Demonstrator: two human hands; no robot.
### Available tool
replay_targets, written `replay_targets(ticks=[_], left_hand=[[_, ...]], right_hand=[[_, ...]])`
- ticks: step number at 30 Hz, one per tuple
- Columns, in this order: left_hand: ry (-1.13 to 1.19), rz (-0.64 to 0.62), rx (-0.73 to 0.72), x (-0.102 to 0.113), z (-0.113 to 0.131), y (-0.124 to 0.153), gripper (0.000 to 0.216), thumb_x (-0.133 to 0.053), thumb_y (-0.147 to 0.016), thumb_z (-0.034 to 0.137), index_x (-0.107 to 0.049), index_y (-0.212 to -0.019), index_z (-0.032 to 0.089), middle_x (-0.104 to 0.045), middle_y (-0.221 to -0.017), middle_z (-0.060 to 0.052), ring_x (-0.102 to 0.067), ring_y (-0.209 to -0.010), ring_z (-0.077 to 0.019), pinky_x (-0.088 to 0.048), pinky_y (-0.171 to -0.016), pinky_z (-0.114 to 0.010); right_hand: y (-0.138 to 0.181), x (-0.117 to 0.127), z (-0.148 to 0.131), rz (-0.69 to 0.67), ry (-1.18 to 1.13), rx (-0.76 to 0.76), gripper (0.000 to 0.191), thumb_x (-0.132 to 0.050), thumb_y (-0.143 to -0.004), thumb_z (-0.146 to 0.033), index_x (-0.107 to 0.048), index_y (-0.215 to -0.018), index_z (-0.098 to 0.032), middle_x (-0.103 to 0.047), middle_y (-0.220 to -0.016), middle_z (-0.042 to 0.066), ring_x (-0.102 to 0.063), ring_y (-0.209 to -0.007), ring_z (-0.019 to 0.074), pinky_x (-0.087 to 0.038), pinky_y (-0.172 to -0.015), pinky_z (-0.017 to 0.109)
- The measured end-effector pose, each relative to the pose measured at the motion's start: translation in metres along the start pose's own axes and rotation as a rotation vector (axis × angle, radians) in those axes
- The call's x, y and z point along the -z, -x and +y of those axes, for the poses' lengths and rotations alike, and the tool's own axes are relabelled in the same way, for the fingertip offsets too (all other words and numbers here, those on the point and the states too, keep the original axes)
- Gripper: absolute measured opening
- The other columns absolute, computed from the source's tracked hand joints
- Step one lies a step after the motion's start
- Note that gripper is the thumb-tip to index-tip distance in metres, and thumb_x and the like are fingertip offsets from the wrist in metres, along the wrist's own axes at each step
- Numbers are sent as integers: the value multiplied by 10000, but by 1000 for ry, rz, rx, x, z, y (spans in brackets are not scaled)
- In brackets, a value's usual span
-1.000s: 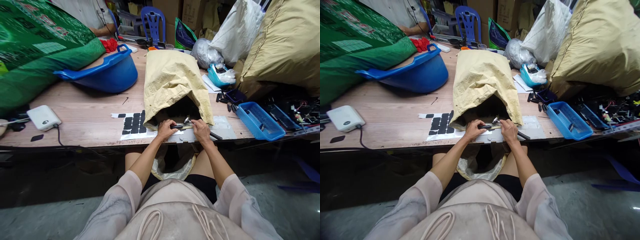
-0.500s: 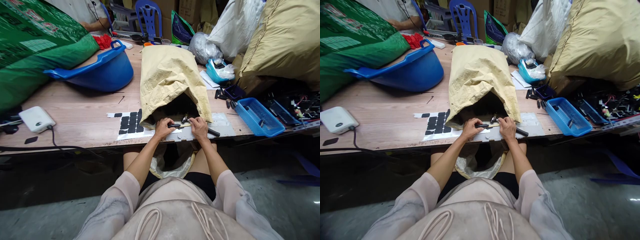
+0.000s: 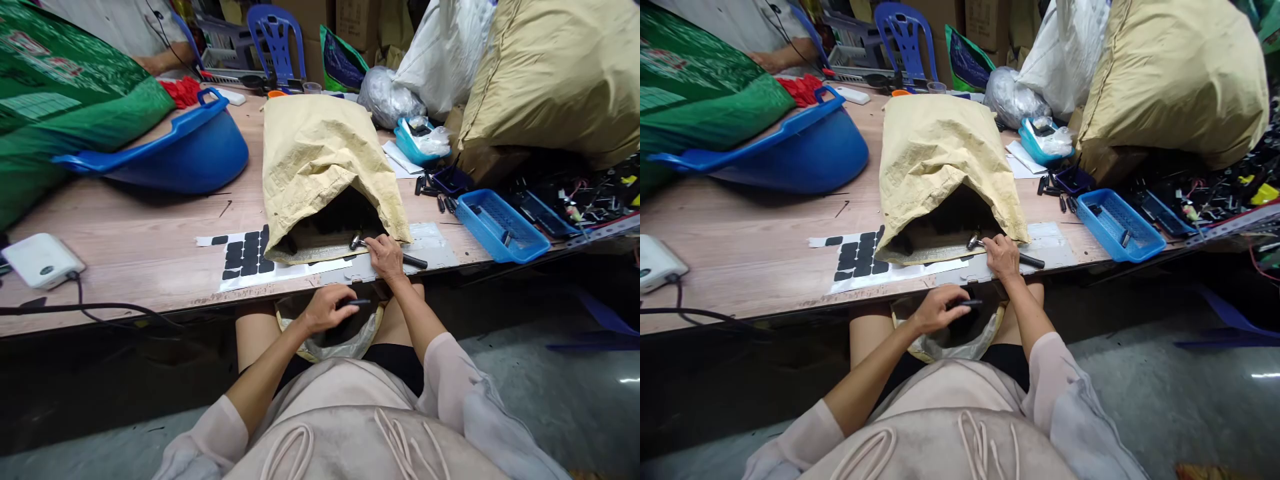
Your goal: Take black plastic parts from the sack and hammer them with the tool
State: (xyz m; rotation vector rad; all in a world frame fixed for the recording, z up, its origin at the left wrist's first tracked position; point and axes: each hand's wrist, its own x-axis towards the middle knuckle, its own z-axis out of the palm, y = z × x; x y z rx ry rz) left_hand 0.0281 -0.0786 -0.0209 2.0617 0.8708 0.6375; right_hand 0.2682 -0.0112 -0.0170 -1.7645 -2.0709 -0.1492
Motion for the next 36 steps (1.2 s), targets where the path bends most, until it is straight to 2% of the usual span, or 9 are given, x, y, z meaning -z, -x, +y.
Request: replay_targets(ticks=[7,12,15,21,24,27,30,33,36], left_hand=[[-133,-242,617,-73,-38,29,197,-703,-884,339,-774,-1032,231,-770,-952,-30,-704,-888,-202,-464,-756,-271],[-217,-304,793,-83,-57,27,350,-620,-964,382,-718,-1260,221,-782,-1116,-91,-732,-1056,-243,-492,-803,-282],[-195,-294,745,-78,-56,30,344,-636,-942,343,-716,-1255,225,-791,-1076,-81,-740,-1003,-234,-488,-770,-283],[-12,-272,392,-29,-18,24,148,-673,-868,326,-765,-903,216,-750,-780,-6,-668,-726,-176,-432,-653,-266],[34,-101,302,16,0,2,237,-625,-909,401,-759,-886,207,-740,-768,-10,-658,-725,-178,-474,-679,-270],[-180,259,388,61,1,-26,232,-596,-928,367,-757,-939,200,-764,-880,-59,-691,-825,-222,-530,-791,-328],[-475,517,632,90,-12,-51,262,-632,-918,369,-757,-1036,171,-764,-1006,-163,-712,-997,-342,-545,-906,-465],[-583,582,755,102,-29,-65,301,-720,-853,331,-747,-1097,157,-746,-1128,-228,-661,-1179,-441,-528,-973,-571],[-594,600,703,101,-39,-68,349,-755,-792,238,-732,-1135,174,-732,-1209,-224,-629,-1250,-442,-525,-1004,-565]], right_hand=[[-1,0,-2,-6,4,-37,277,-560,-1022,-275,-783,-1184,-299,-640,-1024,72,-508,-970,236,-359,-856,338],[-1,-2,-1,-6,1,-40,276,-561,-1023,-279,-776,-1195,-294,-633,-1028,71,-497,-967,233,-354,-860,334],[-1,-1,-2,-22,12,-45,278,-563,-1023,-277,-772,-1205,-298,-632,-1037,73,-502,-981,236,-358,-860,336],[-1,-2,0,-7,-3,-32,290,-552,-1018,-269,-770,-1206,-300,-632,-1025,81,-506,-978,246,-366,-847,349],[-1,-4,2,28,-13,-24,285,-549,-1013,-269,-774,-1187,-287,-633,-1007,82,-502,-967,248,-364,-836,350],[-1,-5,2,40,-15,-18,277,-552,-1009,-265,-779,-1167,-280,-637,-999,80,-501,-954,244,-360,-833,346],[-2,-3,1,24,-10,-27,275,-562,-1004,-258,-780,-1169,-286,-638,-1009,78,-502,-953,243,-358,-836,346],[-2,-3,-1,13,-10,-43,268,-572,-1001,-257,-781,-1166,-287,-641,-1016,76,-507,-956,242,-360,-843,346],[-3,-3,-1,16,-19,-44,264,-574,-1003,-262,-778,-1168,-284,-640,-1024,80,-509,-970,247,-364,-850,349]])
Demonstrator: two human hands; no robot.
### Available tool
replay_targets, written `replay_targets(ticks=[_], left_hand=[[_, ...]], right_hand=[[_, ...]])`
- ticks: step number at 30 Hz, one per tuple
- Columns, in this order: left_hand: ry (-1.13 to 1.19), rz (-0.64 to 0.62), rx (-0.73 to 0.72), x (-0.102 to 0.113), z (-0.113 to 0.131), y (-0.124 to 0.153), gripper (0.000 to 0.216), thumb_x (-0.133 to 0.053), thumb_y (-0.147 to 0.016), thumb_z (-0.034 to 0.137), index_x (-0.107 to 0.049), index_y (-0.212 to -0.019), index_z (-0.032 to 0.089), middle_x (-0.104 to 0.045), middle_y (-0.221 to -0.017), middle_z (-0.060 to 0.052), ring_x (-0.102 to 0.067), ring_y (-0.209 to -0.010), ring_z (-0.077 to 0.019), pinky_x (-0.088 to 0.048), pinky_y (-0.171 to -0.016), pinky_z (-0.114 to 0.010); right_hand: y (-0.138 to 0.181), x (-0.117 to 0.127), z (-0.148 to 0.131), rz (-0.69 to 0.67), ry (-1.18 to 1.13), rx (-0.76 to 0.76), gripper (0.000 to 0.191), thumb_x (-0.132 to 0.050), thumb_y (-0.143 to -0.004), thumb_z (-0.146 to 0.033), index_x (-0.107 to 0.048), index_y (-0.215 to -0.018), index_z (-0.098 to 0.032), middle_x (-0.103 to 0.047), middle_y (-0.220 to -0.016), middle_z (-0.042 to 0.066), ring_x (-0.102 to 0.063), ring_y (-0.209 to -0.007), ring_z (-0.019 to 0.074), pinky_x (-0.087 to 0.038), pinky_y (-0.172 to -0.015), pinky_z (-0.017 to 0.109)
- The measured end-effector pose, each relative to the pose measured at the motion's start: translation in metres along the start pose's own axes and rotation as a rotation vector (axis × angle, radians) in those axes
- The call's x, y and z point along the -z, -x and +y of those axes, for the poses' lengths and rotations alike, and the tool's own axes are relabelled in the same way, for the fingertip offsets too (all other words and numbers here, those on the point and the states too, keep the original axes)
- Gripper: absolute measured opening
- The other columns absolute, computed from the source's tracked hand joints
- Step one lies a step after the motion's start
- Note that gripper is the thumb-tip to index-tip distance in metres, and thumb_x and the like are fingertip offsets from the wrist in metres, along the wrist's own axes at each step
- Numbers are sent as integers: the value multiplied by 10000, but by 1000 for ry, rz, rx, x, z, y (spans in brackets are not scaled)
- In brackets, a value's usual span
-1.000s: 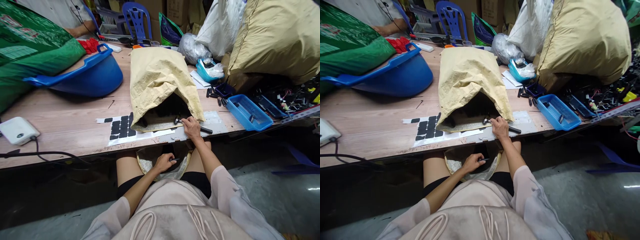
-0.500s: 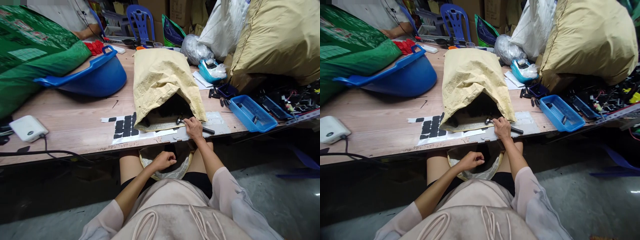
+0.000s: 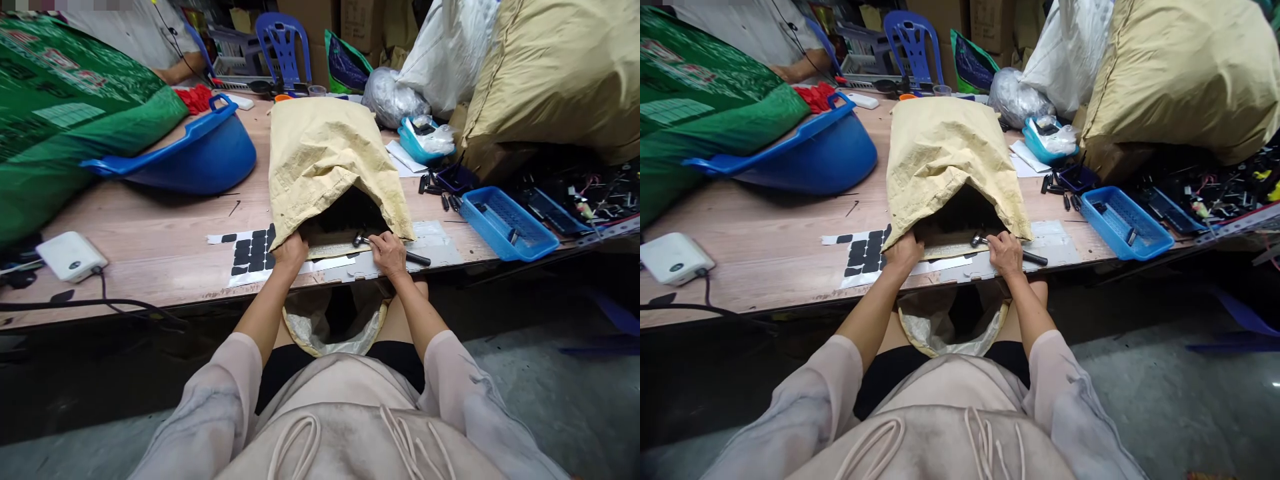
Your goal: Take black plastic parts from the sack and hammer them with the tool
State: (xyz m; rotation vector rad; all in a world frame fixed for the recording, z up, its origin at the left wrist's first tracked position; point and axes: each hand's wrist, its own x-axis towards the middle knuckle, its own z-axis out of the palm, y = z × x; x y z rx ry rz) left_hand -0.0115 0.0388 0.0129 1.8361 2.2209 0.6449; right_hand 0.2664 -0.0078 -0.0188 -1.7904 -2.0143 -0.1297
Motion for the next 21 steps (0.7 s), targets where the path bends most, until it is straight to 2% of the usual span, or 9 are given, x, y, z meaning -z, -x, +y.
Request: replay_targets(ticks=[4,7,9,14,17,21], left_hand=[[92,-42,-41,-3,1,12,340,-730,-834,271,-705,-1168,212,-755,-1081,-147,-701,-1072,-353,-550,-929,-456],[273,-143,-168,-7,6,25,359,-745,-840,294,-676,-1186,231,-743,-962,-54,-694,-878,-237,-544,-854,-353],[376,-197,-258,-12,10,32,378,-768,-809,267,-670,-1172,235,-732,-953,-19,-665,-834,-193,-533,-838,-317],[468,-233,-348,-26,13,34,306,-767,-781,238,-706,-1079,215,-700,-947,-19,-645,-892,-198,-525,-856,-322],[495,-235,-329,-27,9,32,293,-795,-755,258,-727,-1033,197,-679,-947,-24,-629,-865,-190,-523,-823,-311],[494,-240,-312,-28,6,30,174,-794,-762,274,-742,-909,196,-661,-931,-23,-612,-835,-178,-518,-803,-308]], right_hand=[[0,-1,1,-10,-8,2,268,-564,-1011,-268,-772,-1180,-285,-636,-1025,83,-509,-979,251,-370,-853,354],[0,-3,1,-13,-8,1,270,-553,-1019,-277,-775,-1175,-284,-634,-1029,86,-510,-985,253,-371,-860,358],[0,-4,2,-11,-6,0,274,-546,-1023,-280,-774,-1175,-284,-631,-1024,87,-507,-988,256,-371,-859,362],[2,-4,5,-16,6,11,286,-531,-1028,-274,-763,-1196,-284,-634,-1034,88,-504,-983,255,-371,-859,361],[2,-4,6,-12,20,1,300,-519,-1032,-265,-759,-1214,-274,-639,-1029,90,-507,-984,257,-374,-860,360],[2,-2,8,0,15,8,319,-508,-1036,-259,-759,-1232,-263,-641,-1018,95,-517,-981,258,-391,-860,360]])
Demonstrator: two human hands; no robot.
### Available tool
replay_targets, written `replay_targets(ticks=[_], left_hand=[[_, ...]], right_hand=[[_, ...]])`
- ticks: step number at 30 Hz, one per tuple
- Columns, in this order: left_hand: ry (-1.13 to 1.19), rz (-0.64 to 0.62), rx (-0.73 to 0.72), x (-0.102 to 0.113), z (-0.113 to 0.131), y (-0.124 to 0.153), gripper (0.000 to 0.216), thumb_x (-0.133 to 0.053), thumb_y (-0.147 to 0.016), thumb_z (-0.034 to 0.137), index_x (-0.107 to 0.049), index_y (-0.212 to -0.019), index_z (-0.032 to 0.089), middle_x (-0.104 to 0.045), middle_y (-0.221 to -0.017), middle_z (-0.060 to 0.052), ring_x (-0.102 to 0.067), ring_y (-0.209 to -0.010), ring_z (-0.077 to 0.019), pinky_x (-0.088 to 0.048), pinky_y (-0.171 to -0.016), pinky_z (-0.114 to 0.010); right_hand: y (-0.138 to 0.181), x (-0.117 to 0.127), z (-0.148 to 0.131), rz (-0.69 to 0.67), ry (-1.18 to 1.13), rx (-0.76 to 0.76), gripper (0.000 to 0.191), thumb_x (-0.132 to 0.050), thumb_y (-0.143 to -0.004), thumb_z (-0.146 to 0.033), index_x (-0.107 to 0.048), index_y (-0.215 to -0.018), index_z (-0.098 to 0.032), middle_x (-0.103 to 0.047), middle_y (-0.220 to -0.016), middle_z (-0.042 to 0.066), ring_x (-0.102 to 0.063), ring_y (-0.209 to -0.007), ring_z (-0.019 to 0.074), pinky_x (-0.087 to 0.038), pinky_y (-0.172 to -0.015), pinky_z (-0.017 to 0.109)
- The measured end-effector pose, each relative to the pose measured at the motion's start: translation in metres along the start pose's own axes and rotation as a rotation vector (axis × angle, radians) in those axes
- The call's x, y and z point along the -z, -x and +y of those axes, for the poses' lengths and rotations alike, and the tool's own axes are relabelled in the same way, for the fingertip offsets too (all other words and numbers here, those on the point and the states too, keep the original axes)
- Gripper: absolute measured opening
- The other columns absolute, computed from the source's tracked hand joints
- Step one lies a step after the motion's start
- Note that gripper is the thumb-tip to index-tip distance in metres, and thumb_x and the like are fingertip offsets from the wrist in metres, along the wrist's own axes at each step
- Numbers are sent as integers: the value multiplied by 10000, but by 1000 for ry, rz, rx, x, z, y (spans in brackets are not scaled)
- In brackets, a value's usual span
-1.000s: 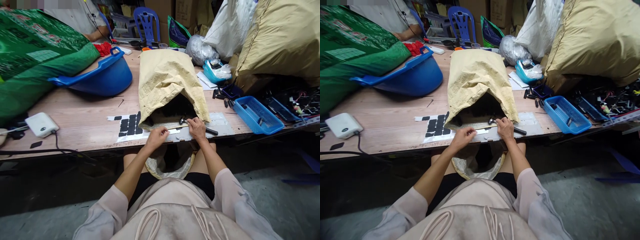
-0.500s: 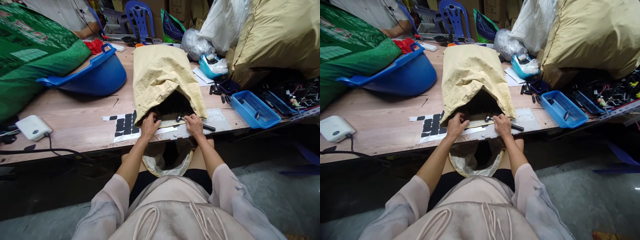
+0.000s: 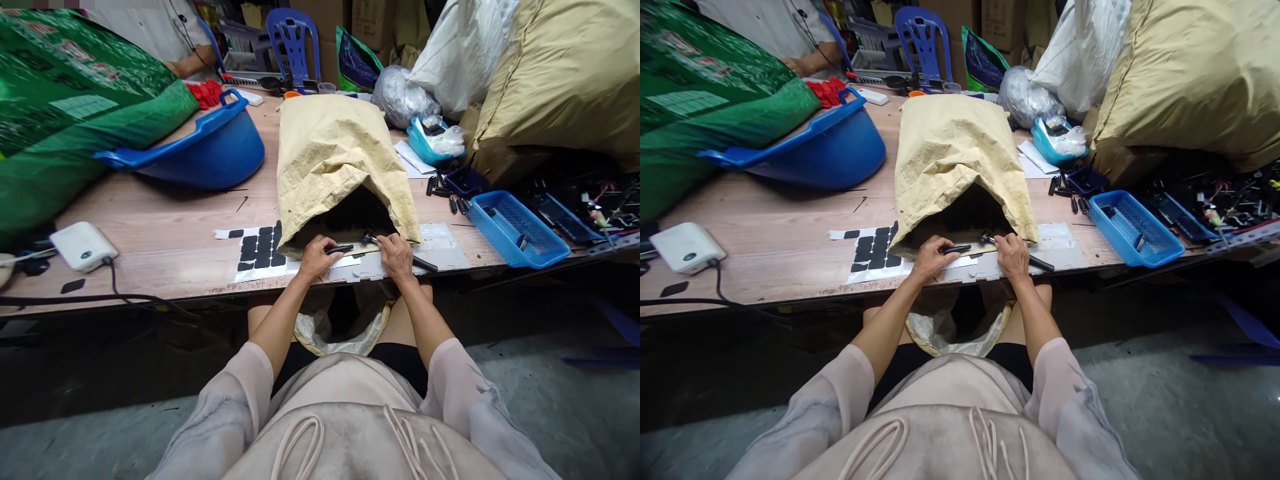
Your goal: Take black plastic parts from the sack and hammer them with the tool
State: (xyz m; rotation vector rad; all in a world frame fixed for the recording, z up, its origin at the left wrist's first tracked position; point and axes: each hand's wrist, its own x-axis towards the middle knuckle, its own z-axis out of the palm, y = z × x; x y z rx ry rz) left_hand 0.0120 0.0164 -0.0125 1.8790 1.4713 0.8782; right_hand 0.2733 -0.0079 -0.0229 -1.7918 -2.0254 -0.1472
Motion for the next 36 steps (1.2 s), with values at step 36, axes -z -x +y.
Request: replay_targets(ticks=[36], left_hand=[[85,0,39,-14,-3,-5,116,-811,-767,235,-810,-878,200,-660,-842,-16,-614,-793,-169,-459,-726,-289]], right_hand=[[10,14,-46,33,-293,196,334,-452,-1092,-292,-748,-1242,-258,-701,-1006,62,-670,-956,187,-534,-838,264]])
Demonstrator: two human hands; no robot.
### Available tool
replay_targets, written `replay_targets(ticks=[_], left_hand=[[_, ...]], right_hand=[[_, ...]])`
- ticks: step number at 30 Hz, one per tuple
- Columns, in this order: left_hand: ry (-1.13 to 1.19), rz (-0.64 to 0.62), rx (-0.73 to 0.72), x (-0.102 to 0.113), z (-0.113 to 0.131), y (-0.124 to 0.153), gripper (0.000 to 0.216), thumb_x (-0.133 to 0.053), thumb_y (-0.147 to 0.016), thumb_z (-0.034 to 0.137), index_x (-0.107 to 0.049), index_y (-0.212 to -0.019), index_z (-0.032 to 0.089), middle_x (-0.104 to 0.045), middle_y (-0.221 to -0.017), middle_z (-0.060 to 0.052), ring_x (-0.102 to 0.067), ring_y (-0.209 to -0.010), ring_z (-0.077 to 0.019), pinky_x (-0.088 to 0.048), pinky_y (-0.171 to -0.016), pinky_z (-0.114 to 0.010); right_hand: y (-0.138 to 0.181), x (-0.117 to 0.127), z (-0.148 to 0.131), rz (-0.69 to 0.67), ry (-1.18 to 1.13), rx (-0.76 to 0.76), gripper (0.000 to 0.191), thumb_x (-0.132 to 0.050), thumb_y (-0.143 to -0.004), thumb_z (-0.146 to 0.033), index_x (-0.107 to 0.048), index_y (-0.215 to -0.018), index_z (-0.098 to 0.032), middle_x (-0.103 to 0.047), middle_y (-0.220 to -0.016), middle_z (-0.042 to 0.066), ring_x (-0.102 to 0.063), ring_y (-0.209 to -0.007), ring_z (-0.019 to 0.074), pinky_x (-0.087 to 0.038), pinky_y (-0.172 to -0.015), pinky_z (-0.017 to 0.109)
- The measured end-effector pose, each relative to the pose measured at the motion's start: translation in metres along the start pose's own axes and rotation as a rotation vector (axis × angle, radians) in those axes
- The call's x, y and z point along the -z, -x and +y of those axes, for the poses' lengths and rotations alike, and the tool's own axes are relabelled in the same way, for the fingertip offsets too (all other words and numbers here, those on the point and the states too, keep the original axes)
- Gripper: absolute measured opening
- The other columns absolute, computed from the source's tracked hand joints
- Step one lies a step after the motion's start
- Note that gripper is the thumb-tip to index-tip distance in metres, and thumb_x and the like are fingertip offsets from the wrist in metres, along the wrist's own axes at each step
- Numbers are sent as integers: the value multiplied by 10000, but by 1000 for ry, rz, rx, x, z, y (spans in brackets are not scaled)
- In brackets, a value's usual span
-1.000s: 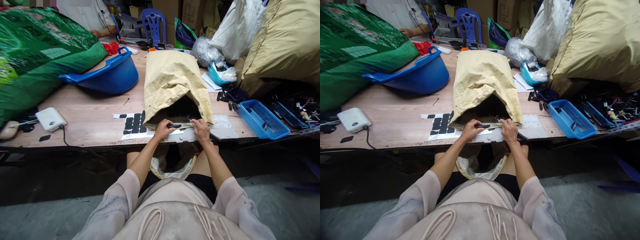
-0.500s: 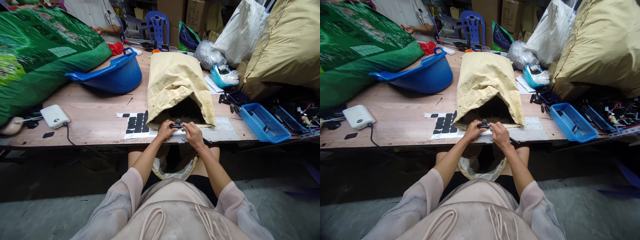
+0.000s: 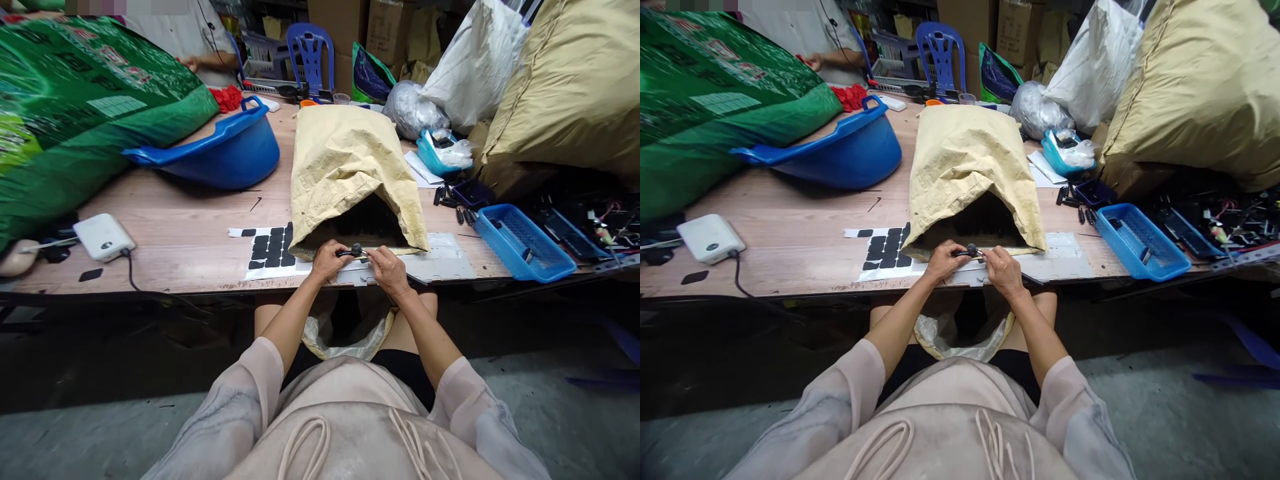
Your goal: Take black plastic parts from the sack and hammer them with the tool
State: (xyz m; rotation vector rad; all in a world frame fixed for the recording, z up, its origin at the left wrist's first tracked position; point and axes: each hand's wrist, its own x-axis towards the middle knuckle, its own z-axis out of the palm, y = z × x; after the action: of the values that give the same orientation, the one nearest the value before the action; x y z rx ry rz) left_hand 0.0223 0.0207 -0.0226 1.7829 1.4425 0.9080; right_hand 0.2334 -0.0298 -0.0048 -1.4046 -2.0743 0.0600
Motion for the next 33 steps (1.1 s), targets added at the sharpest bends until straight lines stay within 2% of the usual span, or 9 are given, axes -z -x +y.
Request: replay_targets(ticks=[3,8,13,18,33], left_hand=[[10,-2,-4,0,-1,0,109,-809,-764,230,-796,-865,192,-640,-828,-9,-589,-771,-162,-439,-710,-285],[136,6,-54,6,-2,2,168,-798,-733,186,-747,-893,192,-608,-867,12,-553,-787,-147,-447,-747,-276],[245,-27,-66,11,-1,4,170,-779,-731,182,-708,-885,192,-555,-848,28,-501,-759,-130,-433,-730,-263],[238,-56,-75,11,0,4,170,-776,-726,188,-697,-876,197,-560,-864,26,-510,-787,-139,-441,-745,-267],[215,-57,-95,12,3,7,163,-750,-715,161,-687,-860,200,-565,-871,22,-525,-796,-146,-452,-765,-279]], right_hand=[[-1,0,6,-18,46,4,329,-464,-1086,-289,-753,-1240,-265,-698,-1003,59,-661,-953,191,-521,-813,268],[-9,4,30,32,133,-71,340,-465,-1082,-299,-762,-1241,-250,-682,-1019,75,-619,-951,206,-489,-840,299],[-8,0,50,-13,249,-129,297,-514,-1042,-263,-784,-1166,-242,-649,-973,84,-545,-911,231,-427,-832,341],[-3,-4,51,-6,285,-128,292,-506,-1042,-273,-774,-1156,-245,-643,-978,88,-514,-933,246,-387,-843,353],[-3,-3,48,-21,309,-144,290,-503,-1039,-283,-755,-1177,-249,-639,-999,87,-502,-952,251,-369,-842,357]])
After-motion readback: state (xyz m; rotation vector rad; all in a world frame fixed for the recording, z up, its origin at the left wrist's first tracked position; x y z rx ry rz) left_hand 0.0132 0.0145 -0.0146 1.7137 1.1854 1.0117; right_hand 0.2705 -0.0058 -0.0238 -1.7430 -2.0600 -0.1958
